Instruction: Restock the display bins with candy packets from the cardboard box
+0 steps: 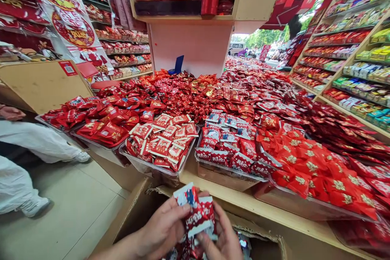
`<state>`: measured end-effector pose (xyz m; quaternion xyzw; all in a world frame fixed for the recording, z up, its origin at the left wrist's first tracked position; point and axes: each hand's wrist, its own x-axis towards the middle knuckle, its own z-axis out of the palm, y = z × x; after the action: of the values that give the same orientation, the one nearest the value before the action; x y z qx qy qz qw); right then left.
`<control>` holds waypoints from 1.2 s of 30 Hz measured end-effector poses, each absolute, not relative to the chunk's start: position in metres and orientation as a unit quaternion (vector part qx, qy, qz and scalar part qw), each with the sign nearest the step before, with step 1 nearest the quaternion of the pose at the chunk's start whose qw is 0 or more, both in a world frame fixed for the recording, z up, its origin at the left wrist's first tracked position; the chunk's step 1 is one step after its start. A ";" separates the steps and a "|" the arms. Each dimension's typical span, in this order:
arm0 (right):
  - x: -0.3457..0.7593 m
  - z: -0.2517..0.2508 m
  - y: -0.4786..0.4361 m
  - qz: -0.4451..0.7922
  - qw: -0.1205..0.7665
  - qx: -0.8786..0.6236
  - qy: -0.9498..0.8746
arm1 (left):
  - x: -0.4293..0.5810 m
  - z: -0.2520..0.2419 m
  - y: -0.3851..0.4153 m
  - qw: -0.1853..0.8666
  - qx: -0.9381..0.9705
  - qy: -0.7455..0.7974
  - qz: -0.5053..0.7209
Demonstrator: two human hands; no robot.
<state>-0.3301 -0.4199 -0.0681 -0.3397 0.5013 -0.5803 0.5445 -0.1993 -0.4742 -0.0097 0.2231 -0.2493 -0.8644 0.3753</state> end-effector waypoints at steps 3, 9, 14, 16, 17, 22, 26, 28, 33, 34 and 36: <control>-0.347 -0.027 -0.435 -0.558 0.535 -0.365 0.518 | -0.205 0.015 -0.493 0.417 0.207 -0.263 -0.845; -0.359 -0.001 -0.447 -0.618 0.487 -0.351 0.508 | -0.207 0.026 -0.510 0.436 0.260 -0.290 -0.811; -0.352 -0.011 -0.445 -0.553 0.477 -0.413 0.544 | -0.213 0.009 -0.506 0.391 0.332 -0.446 -0.733; -0.351 -0.018 -0.443 -0.518 0.434 -0.482 0.557 | -0.213 0.001 -0.504 0.365 0.366 -0.501 -0.694; -0.350 -0.022 -0.441 -0.506 0.411 -0.512 0.559 | -0.213 -0.003 -0.503 0.355 0.383 -0.515 -0.680; -0.360 -0.025 -0.434 -0.474 0.366 -0.571 0.562 | -0.206 -0.018 -0.497 0.325 0.364 -0.528 -0.695; -0.394 0.028 -0.452 -0.508 0.277 -0.562 0.591 | -0.195 -0.033 -0.494 0.306 0.317 -0.465 -0.768; -0.420 0.066 -0.478 -0.543 0.230 -0.542 0.599 | -0.190 -0.047 -0.491 0.272 0.315 -0.423 -0.805; -0.472 0.107 -0.571 -0.378 0.133 -0.584 0.706 | -0.184 -0.095 -0.479 0.239 0.276 -0.414 -0.834; -0.477 0.104 -0.586 -0.333 0.152 -0.586 0.723 | -0.183 -0.103 -0.477 0.250 0.268 -0.416 -0.833; -0.482 0.092 -0.606 -0.275 0.199 -0.581 0.740 | -0.180 -0.117 -0.473 0.256 0.264 -0.401 -0.839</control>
<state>-0.4817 -0.6056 0.0916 -0.5811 0.7397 -0.2747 0.1994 -0.1803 -0.4734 -0.1165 0.2640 -0.4007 -0.8392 0.2558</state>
